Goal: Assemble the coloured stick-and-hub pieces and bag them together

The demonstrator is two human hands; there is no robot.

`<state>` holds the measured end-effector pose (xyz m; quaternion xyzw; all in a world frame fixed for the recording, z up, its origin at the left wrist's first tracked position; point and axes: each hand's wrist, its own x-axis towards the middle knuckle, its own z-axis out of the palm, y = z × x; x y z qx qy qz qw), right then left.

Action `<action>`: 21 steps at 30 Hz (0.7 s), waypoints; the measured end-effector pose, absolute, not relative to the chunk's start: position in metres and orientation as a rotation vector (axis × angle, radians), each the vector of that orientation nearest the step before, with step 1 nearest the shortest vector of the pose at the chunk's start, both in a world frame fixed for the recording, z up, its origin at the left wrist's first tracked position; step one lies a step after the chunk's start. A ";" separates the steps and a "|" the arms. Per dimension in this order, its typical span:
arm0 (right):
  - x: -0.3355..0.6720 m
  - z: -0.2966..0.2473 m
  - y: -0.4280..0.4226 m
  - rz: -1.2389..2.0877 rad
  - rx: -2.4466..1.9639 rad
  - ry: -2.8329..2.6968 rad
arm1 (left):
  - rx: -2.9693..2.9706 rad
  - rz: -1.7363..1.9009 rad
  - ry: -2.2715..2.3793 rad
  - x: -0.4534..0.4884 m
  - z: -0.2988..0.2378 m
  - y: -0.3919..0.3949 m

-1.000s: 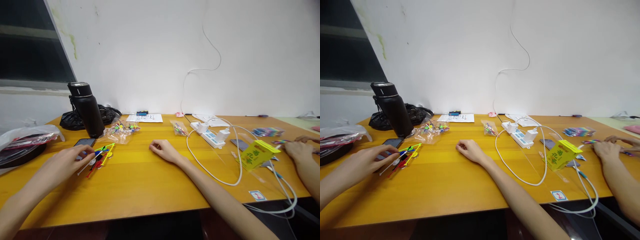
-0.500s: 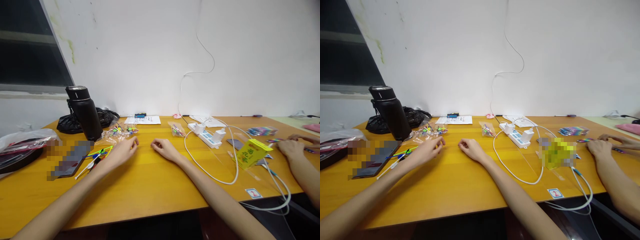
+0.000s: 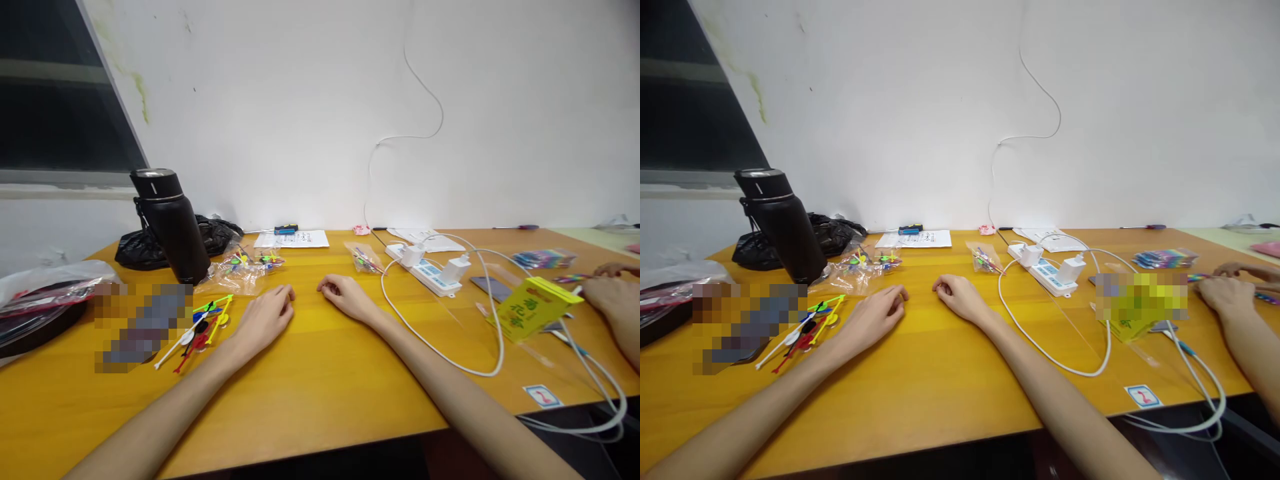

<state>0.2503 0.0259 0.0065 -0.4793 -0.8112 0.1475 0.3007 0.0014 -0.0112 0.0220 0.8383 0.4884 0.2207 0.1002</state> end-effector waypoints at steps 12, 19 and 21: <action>0.250 0.005 0.028 0.394 -1.274 -2.169 | 2.763 0.725 1.599 -0.007 0.026 -0.003; 0.251 0.006 0.027 0.387 -1.270 -2.177 | 2.898 0.678 1.814 -0.025 0.037 0.003; 0.250 0.006 0.026 0.385 -1.268 -2.177 | 2.886 0.636 1.788 -0.028 0.036 0.005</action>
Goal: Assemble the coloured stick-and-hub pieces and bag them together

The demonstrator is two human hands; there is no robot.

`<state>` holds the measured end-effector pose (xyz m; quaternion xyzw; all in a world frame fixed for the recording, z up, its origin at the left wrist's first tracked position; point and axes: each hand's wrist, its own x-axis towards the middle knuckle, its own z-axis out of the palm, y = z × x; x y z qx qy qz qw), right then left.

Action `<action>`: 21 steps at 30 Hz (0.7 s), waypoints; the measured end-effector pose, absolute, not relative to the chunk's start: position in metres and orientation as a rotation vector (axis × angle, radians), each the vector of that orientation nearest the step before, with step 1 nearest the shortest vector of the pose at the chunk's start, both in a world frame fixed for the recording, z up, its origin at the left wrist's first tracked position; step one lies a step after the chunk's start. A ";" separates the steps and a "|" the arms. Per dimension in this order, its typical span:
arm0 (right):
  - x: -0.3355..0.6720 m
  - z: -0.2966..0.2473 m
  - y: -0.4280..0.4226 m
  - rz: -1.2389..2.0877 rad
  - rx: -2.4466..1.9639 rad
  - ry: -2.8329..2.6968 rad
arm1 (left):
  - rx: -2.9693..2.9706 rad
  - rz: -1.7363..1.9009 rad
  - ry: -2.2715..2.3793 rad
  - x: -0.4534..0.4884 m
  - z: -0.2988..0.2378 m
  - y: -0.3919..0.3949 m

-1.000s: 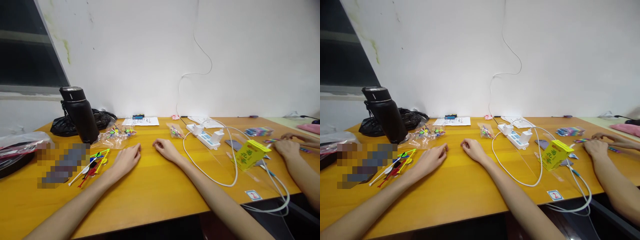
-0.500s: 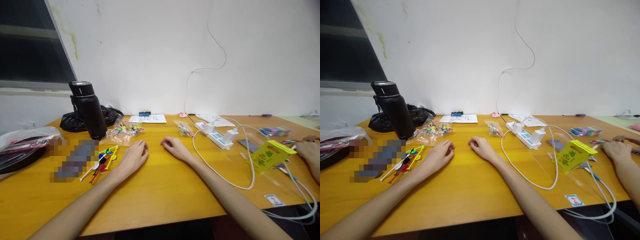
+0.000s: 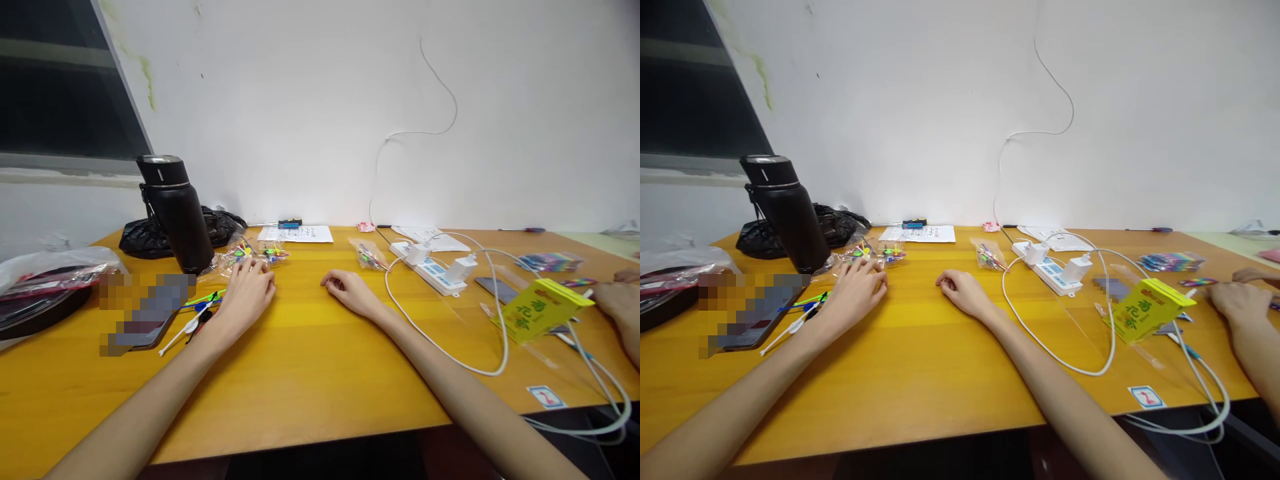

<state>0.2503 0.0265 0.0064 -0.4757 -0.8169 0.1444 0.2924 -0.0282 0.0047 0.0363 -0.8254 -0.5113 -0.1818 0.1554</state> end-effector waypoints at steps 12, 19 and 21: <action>0.251 0.007 0.025 0.379 -1.268 -2.180 | -2.400 -0.463 -1.437 -0.031 0.027 0.012; 0.249 0.009 0.022 0.383 -1.262 -2.193 | -2.570 -0.741 -1.305 -0.022 0.030 0.010; 0.248 0.009 0.022 0.410 -1.274 -2.170 | -2.687 -0.857 -1.202 -0.014 0.031 0.005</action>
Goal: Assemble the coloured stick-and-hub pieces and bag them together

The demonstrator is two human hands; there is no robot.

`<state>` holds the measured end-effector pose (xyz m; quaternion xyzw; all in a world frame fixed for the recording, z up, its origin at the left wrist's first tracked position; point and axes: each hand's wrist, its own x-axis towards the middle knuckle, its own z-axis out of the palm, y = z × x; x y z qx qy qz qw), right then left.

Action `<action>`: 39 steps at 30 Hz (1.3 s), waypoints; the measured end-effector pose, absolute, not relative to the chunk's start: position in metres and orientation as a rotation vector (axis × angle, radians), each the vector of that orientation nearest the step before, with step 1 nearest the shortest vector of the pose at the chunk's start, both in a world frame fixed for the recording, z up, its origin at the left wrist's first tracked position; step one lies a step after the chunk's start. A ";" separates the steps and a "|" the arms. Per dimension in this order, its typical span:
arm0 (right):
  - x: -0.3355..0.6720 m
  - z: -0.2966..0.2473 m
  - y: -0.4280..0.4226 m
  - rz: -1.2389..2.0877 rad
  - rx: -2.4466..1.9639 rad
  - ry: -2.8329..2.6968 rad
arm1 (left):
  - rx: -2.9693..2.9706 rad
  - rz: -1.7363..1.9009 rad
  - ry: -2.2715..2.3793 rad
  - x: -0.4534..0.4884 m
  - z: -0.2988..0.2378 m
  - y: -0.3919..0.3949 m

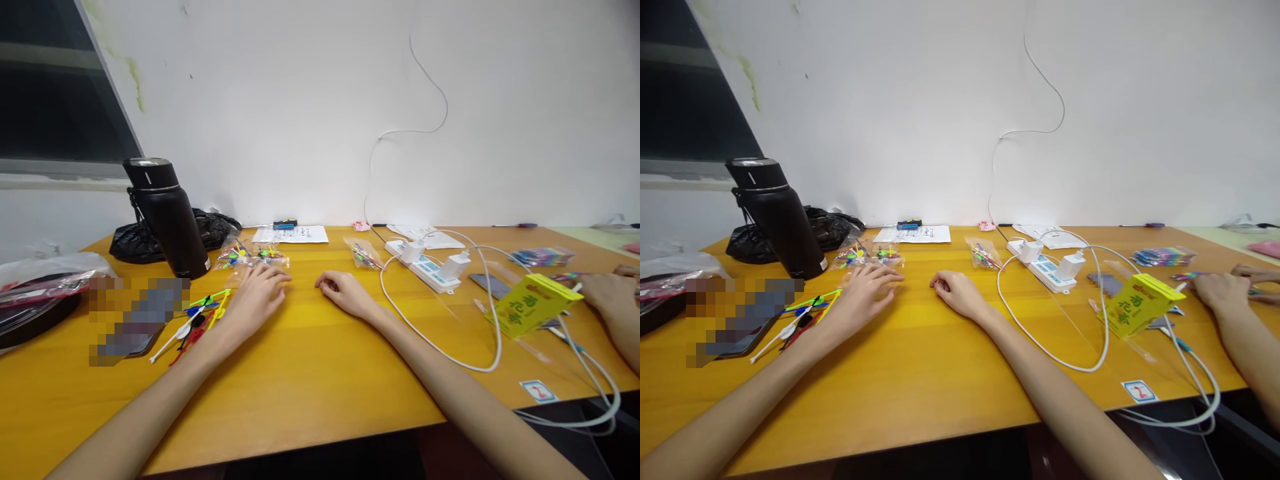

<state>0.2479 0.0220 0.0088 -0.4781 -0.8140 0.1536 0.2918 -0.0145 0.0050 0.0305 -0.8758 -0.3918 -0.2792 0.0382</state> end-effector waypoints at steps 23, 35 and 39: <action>0.235 0.018 0.017 1.056 -0.947 -1.675 | -2.870 -0.955 -0.983 0.005 0.046 -0.020; 0.230 0.031 0.007 1.032 -0.880 -1.669 | -2.858 -0.916 -1.067 -0.002 0.043 -0.013; 0.230 0.033 0.005 1.025 -0.846 -1.706 | -2.854 -0.937 -1.101 -0.001 0.044 -0.013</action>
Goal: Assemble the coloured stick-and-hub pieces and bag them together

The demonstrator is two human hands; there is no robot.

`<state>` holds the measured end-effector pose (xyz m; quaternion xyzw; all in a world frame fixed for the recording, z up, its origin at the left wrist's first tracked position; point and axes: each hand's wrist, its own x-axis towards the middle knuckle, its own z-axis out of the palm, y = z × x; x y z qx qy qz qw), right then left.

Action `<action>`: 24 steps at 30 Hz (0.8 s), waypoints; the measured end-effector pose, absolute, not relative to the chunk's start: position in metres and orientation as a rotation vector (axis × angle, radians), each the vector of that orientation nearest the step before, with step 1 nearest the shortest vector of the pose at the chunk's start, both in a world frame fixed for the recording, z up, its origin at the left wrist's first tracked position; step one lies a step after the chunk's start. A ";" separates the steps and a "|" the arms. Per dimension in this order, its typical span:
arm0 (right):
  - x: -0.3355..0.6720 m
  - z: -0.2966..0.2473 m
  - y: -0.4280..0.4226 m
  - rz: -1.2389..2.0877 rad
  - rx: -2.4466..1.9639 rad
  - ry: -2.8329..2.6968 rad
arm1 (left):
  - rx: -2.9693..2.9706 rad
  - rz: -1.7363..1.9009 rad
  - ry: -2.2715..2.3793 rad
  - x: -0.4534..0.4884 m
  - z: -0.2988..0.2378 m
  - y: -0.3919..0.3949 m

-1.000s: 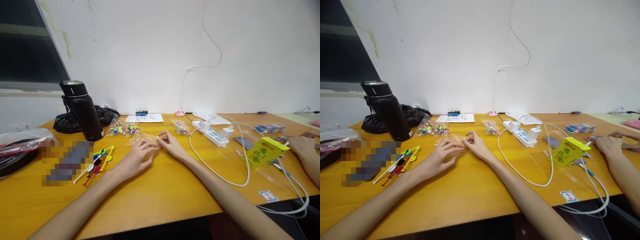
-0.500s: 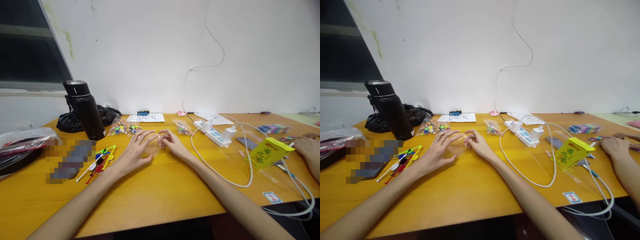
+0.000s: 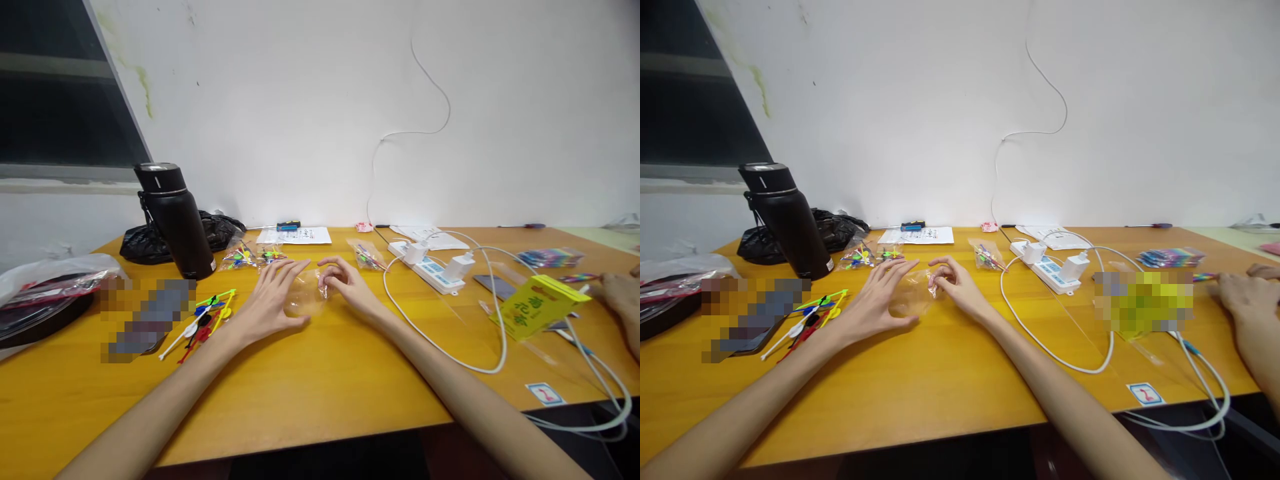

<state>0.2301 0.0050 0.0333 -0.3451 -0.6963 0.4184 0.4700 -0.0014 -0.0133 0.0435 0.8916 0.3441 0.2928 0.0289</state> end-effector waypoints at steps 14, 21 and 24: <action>0.230 0.027 0.006 1.061 -0.903 -1.741 | 2.688 0.901 1.166 -0.005 0.035 -0.006; 0.227 0.025 0.002 1.170 -0.883 -1.790 | 2.701 0.961 1.303 -0.009 0.033 -0.001; 0.227 0.024 0.002 1.193 -0.867 -1.803 | 2.700 0.958 1.339 -0.010 0.033 0.000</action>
